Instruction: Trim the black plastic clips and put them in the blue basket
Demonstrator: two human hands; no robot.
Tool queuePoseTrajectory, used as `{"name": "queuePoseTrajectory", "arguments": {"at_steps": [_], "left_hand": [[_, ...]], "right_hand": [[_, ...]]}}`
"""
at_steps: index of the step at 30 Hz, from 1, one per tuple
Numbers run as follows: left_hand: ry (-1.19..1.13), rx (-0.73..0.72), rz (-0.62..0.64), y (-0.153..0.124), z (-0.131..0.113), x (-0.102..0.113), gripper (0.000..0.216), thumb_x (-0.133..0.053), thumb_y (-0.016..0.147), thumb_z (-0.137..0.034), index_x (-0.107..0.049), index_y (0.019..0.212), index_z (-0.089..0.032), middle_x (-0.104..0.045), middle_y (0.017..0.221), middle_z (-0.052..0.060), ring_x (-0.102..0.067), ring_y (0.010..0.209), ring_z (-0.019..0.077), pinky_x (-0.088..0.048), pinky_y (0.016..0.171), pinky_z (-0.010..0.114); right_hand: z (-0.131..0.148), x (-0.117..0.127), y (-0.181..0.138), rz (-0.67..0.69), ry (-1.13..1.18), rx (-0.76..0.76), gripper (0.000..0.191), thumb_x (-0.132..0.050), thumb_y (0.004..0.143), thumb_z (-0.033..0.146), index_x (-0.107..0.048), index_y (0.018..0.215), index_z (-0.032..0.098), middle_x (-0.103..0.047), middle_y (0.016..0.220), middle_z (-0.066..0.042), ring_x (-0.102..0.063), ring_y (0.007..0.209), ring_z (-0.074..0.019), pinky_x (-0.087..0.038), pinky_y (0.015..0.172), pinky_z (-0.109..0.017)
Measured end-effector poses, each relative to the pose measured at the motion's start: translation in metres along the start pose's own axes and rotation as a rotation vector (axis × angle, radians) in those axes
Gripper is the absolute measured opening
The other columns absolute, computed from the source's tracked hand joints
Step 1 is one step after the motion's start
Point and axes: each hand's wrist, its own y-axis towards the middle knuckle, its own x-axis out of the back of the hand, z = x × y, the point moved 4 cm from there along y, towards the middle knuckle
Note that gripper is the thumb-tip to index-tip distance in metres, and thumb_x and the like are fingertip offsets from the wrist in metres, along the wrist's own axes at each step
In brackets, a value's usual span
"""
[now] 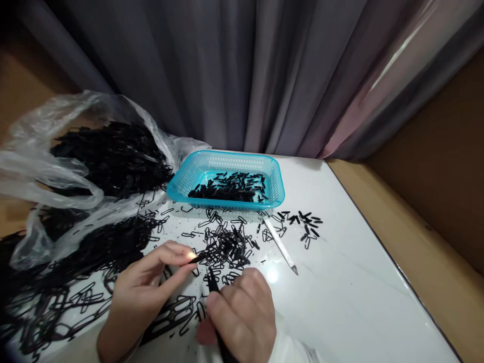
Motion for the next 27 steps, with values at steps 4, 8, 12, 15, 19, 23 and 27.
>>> {"name": "queuePoseTrajectory", "arguments": {"at_steps": [4, 8, 12, 15, 19, 23, 27], "left_hand": [[0.008, -0.03, 0.022, -0.002, -0.003, -0.001, 0.02, -0.068, 0.075, -0.003, -0.062, 0.076, -0.022, -0.068, 0.078, -0.002, -0.065, 0.077, 0.0116, -0.052, 0.073, 0.022], [0.033, -0.04, 0.03, -0.002, -0.005, -0.001, 0.019, -0.068, 0.076, -0.004, -0.062, 0.077, -0.022, -0.069, 0.078, -0.002, -0.066, 0.077, 0.0126, -0.053, 0.072, 0.024], [0.045, -0.048, 0.03, -0.002, -0.006, -0.001, 0.019, -0.067, 0.077, -0.004, -0.062, 0.078, -0.022, -0.069, 0.079, -0.002, -0.066, 0.078, 0.0129, -0.053, 0.073, 0.024], [0.049, -0.047, 0.028, -0.002, -0.007, -0.001, 0.018, -0.068, 0.076, -0.004, -0.062, 0.077, -0.022, -0.069, 0.078, 0.0, -0.066, 0.077, 0.0138, -0.053, 0.072, 0.025], [0.06, -0.058, 0.039, -0.001, -0.009, -0.002, 0.017, -0.068, 0.076, -0.005, -0.062, 0.077, -0.021, -0.069, 0.077, -0.001, -0.066, 0.076, 0.0137, -0.053, 0.071, 0.025], [0.08, -0.077, 0.062, -0.001, -0.012, -0.003, 0.018, -0.068, 0.077, -0.005, -0.062, 0.077, -0.022, -0.069, 0.077, -0.001, -0.066, 0.077, 0.0136, -0.053, 0.072, 0.026], [0.097, -0.092, 0.074, -0.001, -0.013, -0.003, 0.018, -0.068, 0.076, -0.005, -0.062, 0.077, -0.022, -0.069, 0.076, -0.001, -0.066, 0.077, 0.0143, -0.054, 0.071, 0.027]], "right_hand": [[-0.011, 0.008, 0.006, 0.013, 0.033, -0.137, 0.017, -0.045, 0.097, 0.026, -0.058, 0.099, 0.016, -0.053, 0.07, -0.001, -0.048, 0.065, -0.0138, -0.038, 0.061, -0.032], [-0.024, 0.004, 0.005, 0.004, 0.111, -0.397, 0.025, -0.04, 0.098, 0.032, -0.059, 0.088, 0.019, -0.051, 0.086, -0.004, -0.052, 0.082, -0.0168, -0.043, 0.068, -0.032], [-0.033, -0.004, 0.002, -0.047, 0.38, -0.551, 0.022, -0.039, 0.099, 0.03, -0.058, 0.093, 0.021, -0.056, 0.086, -0.004, -0.057, 0.076, -0.0159, -0.049, 0.063, -0.031], [-0.034, -0.002, -0.001, -0.138, 0.445, -0.506, 0.019, -0.044, 0.098, 0.03, -0.061, 0.097, 0.022, -0.059, 0.086, -0.005, -0.061, 0.077, -0.0178, -0.054, 0.061, -0.033], [-0.023, 0.003, 0.001, -0.105, 0.378, -0.317, 0.018, -0.049, 0.096, 0.031, -0.063, 0.105, 0.022, -0.064, 0.087, -0.005, -0.066, 0.081, -0.0194, -0.059, 0.063, -0.035], [-0.013, 0.003, 0.008, -0.004, 0.335, -0.186, 0.019, -0.048, 0.097, 0.027, -0.062, 0.107, 0.019, -0.065, 0.084, -0.005, -0.067, 0.081, -0.017, -0.061, 0.066, -0.033], [-0.011, 0.003, 0.012, -0.017, 0.335, -0.171, 0.018, -0.049, 0.097, 0.026, -0.063, 0.104, 0.019, -0.065, 0.082, -0.005, -0.067, 0.078, -0.0172, -0.062, 0.064, -0.035]]}}
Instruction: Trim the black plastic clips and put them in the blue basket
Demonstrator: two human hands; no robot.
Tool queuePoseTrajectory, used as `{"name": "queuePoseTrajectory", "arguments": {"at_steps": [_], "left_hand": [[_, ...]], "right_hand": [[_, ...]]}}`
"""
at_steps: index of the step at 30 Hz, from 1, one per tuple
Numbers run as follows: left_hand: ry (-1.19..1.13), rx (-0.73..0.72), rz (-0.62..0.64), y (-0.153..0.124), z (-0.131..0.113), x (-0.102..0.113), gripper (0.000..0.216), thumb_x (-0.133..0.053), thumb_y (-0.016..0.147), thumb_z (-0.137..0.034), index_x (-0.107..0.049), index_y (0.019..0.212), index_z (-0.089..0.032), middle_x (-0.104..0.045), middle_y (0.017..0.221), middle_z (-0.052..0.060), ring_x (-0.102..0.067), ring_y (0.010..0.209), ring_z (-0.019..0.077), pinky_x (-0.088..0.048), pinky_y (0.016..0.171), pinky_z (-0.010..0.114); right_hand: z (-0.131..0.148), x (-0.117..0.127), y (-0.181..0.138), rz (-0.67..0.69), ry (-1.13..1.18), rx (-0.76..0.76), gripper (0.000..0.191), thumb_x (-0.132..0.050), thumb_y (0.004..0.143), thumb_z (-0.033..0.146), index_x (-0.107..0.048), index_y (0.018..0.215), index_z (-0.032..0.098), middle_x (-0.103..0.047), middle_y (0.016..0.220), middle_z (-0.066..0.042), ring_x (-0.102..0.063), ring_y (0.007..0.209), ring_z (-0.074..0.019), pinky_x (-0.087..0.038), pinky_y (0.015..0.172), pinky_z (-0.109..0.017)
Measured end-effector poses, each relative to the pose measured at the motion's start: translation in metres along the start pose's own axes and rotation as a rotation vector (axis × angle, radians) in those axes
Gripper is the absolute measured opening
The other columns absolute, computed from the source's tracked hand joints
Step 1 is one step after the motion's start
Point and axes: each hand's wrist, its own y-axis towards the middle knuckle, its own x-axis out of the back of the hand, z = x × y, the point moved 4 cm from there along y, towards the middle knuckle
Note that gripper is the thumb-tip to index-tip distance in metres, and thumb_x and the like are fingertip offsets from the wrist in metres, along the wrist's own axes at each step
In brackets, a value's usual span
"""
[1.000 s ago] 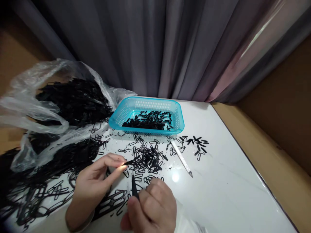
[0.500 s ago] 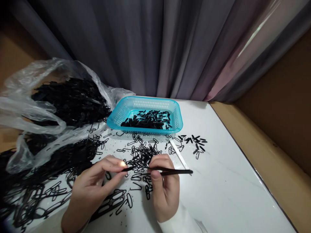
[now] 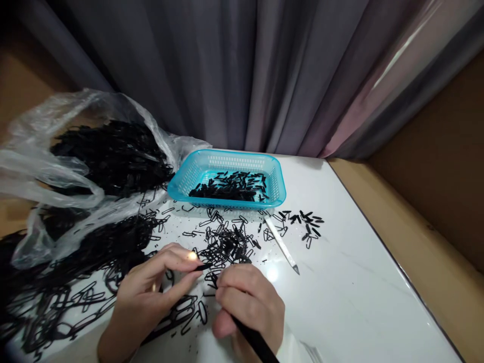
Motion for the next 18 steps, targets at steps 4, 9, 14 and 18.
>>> {"name": "queuePoseTrajectory", "arguments": {"at_steps": [4, 9, 14, 18], "left_hand": [[0.003, 0.0, 0.008, 0.0, 0.0004, -0.0004, 0.018, -0.068, 0.076, -0.005, -0.062, 0.077, -0.022, -0.069, 0.077, -0.001, -0.066, 0.077, 0.0144, -0.054, 0.071, 0.027], [0.002, -0.01, 0.032, -0.0013, -0.0008, -0.0009, 0.019, -0.068, 0.076, -0.004, -0.06, 0.077, -0.022, -0.069, 0.078, -0.002, -0.065, 0.077, 0.0131, -0.053, 0.072, 0.026], [0.013, -0.015, 0.04, -0.0012, -0.002, -0.0012, 0.019, -0.068, 0.077, -0.005, -0.06, 0.077, -0.022, -0.069, 0.078, -0.003, -0.065, 0.078, 0.0126, -0.053, 0.073, 0.025], [0.017, -0.009, 0.055, -0.0012, -0.0018, -0.0015, 0.02, -0.067, 0.078, -0.004, -0.059, 0.077, -0.023, -0.068, 0.08, -0.003, -0.065, 0.08, 0.0117, -0.052, 0.074, 0.024]], "right_hand": [[-0.0002, -0.0007, 0.0006, -0.021, 0.012, 0.001, 0.018, -0.049, 0.096, 0.028, -0.064, 0.102, 0.018, -0.065, 0.079, -0.005, -0.067, 0.074, -0.0168, -0.061, 0.061, -0.034], [0.0011, -0.0017, 0.0023, 0.008, 0.016, 0.015, 0.018, -0.048, 0.097, 0.027, -0.063, 0.101, 0.017, -0.064, 0.079, -0.005, -0.066, 0.074, -0.0154, -0.06, 0.06, -0.032], [0.0014, -0.0022, 0.0025, 0.013, 0.031, 0.025, 0.018, -0.048, 0.097, 0.025, -0.063, 0.1, 0.015, -0.064, 0.081, -0.006, -0.065, 0.074, -0.0148, -0.06, 0.062, -0.032], [0.0013, -0.0018, 0.0031, 0.02, 0.026, 0.028, 0.018, -0.047, 0.097, 0.024, -0.062, 0.1, 0.015, -0.063, 0.08, -0.005, -0.064, 0.073, -0.0148, -0.06, 0.061, -0.032]]}}
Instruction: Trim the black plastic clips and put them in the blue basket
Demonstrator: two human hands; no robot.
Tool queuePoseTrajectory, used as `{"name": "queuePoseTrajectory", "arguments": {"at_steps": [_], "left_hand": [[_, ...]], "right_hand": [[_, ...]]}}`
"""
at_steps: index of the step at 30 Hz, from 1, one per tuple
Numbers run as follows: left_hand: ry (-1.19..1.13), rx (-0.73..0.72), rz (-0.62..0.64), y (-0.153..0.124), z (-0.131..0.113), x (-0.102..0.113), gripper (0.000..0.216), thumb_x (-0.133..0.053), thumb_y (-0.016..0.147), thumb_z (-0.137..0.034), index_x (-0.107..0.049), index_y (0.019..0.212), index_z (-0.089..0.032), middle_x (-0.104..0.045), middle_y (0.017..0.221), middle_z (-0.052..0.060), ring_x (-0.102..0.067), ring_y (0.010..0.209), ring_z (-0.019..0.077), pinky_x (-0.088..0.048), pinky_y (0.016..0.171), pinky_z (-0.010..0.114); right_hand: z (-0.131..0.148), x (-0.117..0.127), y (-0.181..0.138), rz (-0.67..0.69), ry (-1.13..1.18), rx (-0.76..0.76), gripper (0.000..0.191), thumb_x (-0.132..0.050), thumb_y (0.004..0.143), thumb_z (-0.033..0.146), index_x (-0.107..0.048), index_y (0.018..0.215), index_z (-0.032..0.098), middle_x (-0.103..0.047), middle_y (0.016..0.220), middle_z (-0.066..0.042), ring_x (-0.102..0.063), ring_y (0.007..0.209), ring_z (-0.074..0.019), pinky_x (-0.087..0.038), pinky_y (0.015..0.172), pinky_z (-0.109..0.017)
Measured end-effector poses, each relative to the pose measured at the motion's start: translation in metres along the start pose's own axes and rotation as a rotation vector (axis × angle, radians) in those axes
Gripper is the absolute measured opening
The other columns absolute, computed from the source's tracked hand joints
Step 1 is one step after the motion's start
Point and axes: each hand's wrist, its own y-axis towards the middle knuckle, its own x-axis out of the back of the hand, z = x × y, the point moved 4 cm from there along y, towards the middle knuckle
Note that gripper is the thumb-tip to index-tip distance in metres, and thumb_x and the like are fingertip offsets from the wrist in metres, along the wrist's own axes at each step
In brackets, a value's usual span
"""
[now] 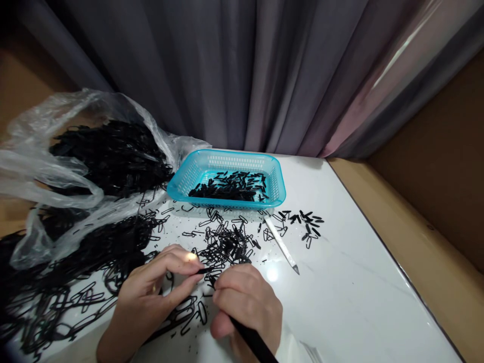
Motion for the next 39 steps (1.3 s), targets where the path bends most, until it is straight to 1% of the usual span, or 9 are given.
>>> {"name": "queuePoseTrajectory", "arguments": {"at_steps": [12, 16, 19, 24, 28, 34, 39], "left_hand": [[0.002, -0.029, -0.003, 0.0, -0.002, -0.002, 0.021, -0.067, 0.078, -0.003, -0.058, 0.077, -0.022, -0.068, 0.079, -0.004, -0.064, 0.078, 0.0105, -0.05, 0.074, 0.023], [-0.014, -0.028, 0.006, 0.0, -0.001, -0.002, 0.021, -0.066, 0.078, -0.002, -0.058, 0.078, -0.022, -0.067, 0.08, -0.005, -0.064, 0.08, 0.0092, -0.05, 0.075, 0.021], [-0.021, -0.035, 0.008, 0.0, 0.0, -0.001, 0.021, -0.066, 0.078, -0.002, -0.059, 0.079, -0.022, -0.067, 0.08, -0.005, -0.064, 0.081, 0.009, -0.05, 0.075, 0.021], [-0.017, -0.046, 0.009, 0.0, -0.001, -0.001, 0.021, -0.066, 0.078, -0.001, -0.059, 0.079, -0.022, -0.068, 0.08, -0.004, -0.064, 0.079, 0.0096, -0.05, 0.074, 0.022], [-0.022, -0.026, 0.02, 0.0, -0.001, -0.001, 0.022, -0.065, 0.078, -0.001, -0.059, 0.078, -0.022, -0.068, 0.081, -0.004, -0.063, 0.08, 0.0097, -0.05, 0.075, 0.022], [-0.018, -0.02, 0.019, 0.0, -0.001, -0.001, 0.023, -0.066, 0.077, 0.0, -0.059, 0.079, -0.022, -0.067, 0.081, -0.004, -0.063, 0.08, 0.0088, -0.049, 0.075, 0.021], [-0.025, -0.019, 0.018, 0.001, -0.001, -0.002, 0.023, -0.066, 0.077, 0.0, -0.059, 0.078, -0.022, -0.067, 0.08, -0.004, -0.063, 0.08, 0.0093, -0.05, 0.073, 0.021]], "right_hand": [[0.001, 0.001, 0.002, 0.092, -0.035, 0.03, 0.019, -0.044, 0.098, 0.025, -0.061, 0.101, 0.015, -0.064, 0.079, -0.006, -0.064, 0.078, -0.0156, -0.059, 0.065, -0.03], [0.0, 0.0, 0.001, 0.061, -0.005, 0.02, 0.019, -0.045, 0.098, 0.025, -0.062, 0.102, 0.015, -0.063, 0.08, -0.006, -0.065, 0.077, -0.0161, -0.058, 0.064, -0.03], [-0.003, 0.001, -0.003, 0.019, 0.051, -0.023, 0.019, -0.047, 0.098, 0.025, -0.062, 0.103, 0.016, -0.063, 0.082, -0.006, -0.064, 0.077, -0.0159, -0.056, 0.063, -0.031], [-0.012, 0.0, -0.01, -0.032, 0.157, -0.152, 0.018, -0.048, 0.097, 0.027, -0.064, 0.103, 0.018, -0.063, 0.083, -0.005, -0.063, 0.078, -0.0168, -0.052, 0.065, -0.033], [-0.018, 0.001, -0.016, -0.127, 0.203, -0.199, 0.016, -0.05, 0.096, 0.026, -0.064, 0.1, 0.02, -0.064, 0.082, -0.004, -0.063, 0.078, -0.0173, -0.05, 0.066, -0.033], [-0.021, 0.001, -0.019, -0.124, 0.249, -0.277, 0.016, -0.05, 0.097, 0.026, -0.065, 0.098, 0.02, -0.065, 0.085, -0.003, -0.062, 0.081, -0.0164, -0.048, 0.069, -0.032], [-0.026, -0.001, -0.018, -0.163, 0.318, -0.398, 0.016, -0.049, 0.098, 0.029, -0.063, 0.095, 0.023, -0.064, 0.085, -0.001, -0.061, 0.081, -0.0134, -0.05, 0.069, -0.028]]}}
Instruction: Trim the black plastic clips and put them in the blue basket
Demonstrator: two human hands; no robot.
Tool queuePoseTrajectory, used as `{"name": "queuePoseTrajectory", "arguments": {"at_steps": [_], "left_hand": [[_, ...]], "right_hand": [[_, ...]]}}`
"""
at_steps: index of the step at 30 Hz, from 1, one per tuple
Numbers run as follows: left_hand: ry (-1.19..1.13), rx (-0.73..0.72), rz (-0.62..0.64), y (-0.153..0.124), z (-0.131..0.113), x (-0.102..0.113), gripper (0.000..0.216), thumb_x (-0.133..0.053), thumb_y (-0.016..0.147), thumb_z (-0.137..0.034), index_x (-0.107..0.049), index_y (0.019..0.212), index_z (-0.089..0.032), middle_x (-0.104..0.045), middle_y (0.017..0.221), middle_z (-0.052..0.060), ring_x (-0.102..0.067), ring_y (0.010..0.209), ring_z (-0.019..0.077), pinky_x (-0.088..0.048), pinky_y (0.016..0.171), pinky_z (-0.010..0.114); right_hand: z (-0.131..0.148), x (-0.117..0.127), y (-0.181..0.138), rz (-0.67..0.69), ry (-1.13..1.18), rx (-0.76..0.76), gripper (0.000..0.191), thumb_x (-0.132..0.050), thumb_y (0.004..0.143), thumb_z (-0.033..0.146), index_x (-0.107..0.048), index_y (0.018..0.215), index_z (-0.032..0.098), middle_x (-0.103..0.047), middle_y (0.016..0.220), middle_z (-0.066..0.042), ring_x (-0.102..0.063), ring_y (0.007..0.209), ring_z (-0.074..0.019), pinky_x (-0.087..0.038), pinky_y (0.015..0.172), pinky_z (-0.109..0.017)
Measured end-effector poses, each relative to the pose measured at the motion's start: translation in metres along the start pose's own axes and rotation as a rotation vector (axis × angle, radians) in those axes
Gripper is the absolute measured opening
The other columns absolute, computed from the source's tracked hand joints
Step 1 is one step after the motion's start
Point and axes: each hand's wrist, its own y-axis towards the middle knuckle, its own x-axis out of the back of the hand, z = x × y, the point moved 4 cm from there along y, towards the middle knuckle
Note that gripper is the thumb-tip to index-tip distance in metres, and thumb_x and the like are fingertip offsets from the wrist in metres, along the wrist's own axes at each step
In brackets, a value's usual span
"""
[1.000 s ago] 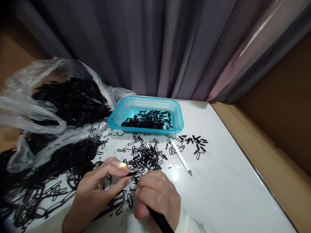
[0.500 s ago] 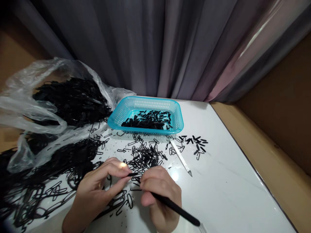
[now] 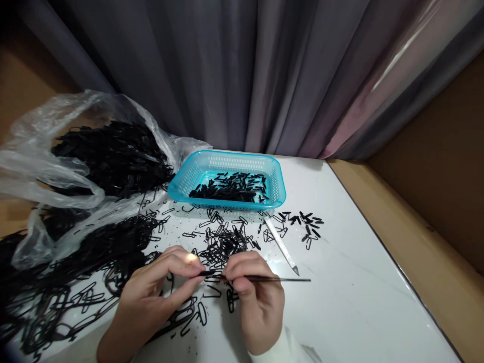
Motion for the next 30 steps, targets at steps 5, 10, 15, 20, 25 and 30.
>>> {"name": "queuePoseTrajectory", "arguments": {"at_steps": [5, 10, 15, 20, 25, 30], "left_hand": [[-0.002, -0.007, -0.01, 0.0, 0.0, 0.0, 0.021, -0.066, 0.078, -0.001, -0.059, 0.078, -0.021, -0.067, 0.079, -0.004, -0.063, 0.078, 0.0095, -0.05, 0.073, 0.022], [0.004, 0.018, -0.011, -0.001, 0.001, 0.0, 0.02, -0.066, 0.077, -0.003, -0.059, 0.078, -0.022, -0.067, 0.08, -0.004, -0.063, 0.08, 0.0091, -0.05, 0.073, 0.021], [0.014, 0.022, -0.022, -0.002, 0.003, 0.001, 0.019, -0.066, 0.078, -0.004, -0.059, 0.078, -0.022, -0.067, 0.079, -0.004, -0.064, 0.079, 0.0097, -0.05, 0.073, 0.022], [0.021, 0.051, -0.026, -0.003, 0.003, 0.001, 0.018, -0.066, 0.078, -0.005, -0.06, 0.077, -0.022, -0.067, 0.079, -0.002, -0.064, 0.079, 0.012, -0.05, 0.072, 0.024], [0.0, 0.074, -0.032, -0.002, 0.004, 0.002, 0.018, -0.068, 0.077, -0.006, -0.061, 0.078, -0.023, -0.068, 0.078, -0.001, -0.064, 0.079, 0.0136, -0.05, 0.074, 0.026], [-0.105, 0.22, -0.018, -0.003, 0.013, 0.0, 0.013, -0.069, 0.076, -0.011, -0.064, 0.076, -0.023, -0.068, 0.077, -0.002, -0.064, 0.077, 0.0126, -0.05, 0.072, 0.023]], "right_hand": [[-0.008, 0.0, 0.001, -0.023, 0.122, -0.161, 0.02, -0.045, 0.099, 0.033, -0.062, 0.092, 0.024, -0.061, 0.084, 0.0, -0.06, 0.078, -0.0116, -0.052, 0.065, -0.024], [-0.015, 0.002, 0.004, -0.074, 0.238, -0.272, 0.022, -0.046, 0.098, 0.034, -0.062, 0.087, 0.023, -0.059, 0.082, 0.001, -0.06, 0.073, -0.0094, -0.054, 0.064, -0.022], [-0.02, 0.004, 0.008, -0.139, 0.289, -0.328, 0.023, -0.049, 0.096, 0.038, -0.06, 0.083, 0.023, -0.059, 0.078, 0.003, -0.059, 0.069, -0.0087, -0.052, 0.061, -0.021], [-0.015, 0.012, 0.009, -0.194, 0.01, -0.237, 0.024, -0.044, 0.099, 0.034, -0.058, 0.083, 0.023, -0.057, 0.08, 0.002, -0.057, 0.077, -0.0109, -0.048, 0.069, -0.025], [-0.005, 0.003, 0.006, -0.026, -0.165, -0.192, 0.021, -0.04, 0.099, 0.026, -0.054, 0.085, 0.022, -0.056, 0.082, 0.001, -0.057, 0.077, -0.0121, -0.046, 0.072, -0.027], [-0.005, -0.008, 0.0, 0.174, -0.334, -0.269, 0.012, -0.044, 0.096, 0.025, -0.056, 0.097, 0.023, -0.055, 0.074, 0.003, -0.049, 0.06, -0.0096, -0.038, 0.054, -0.023]]}}
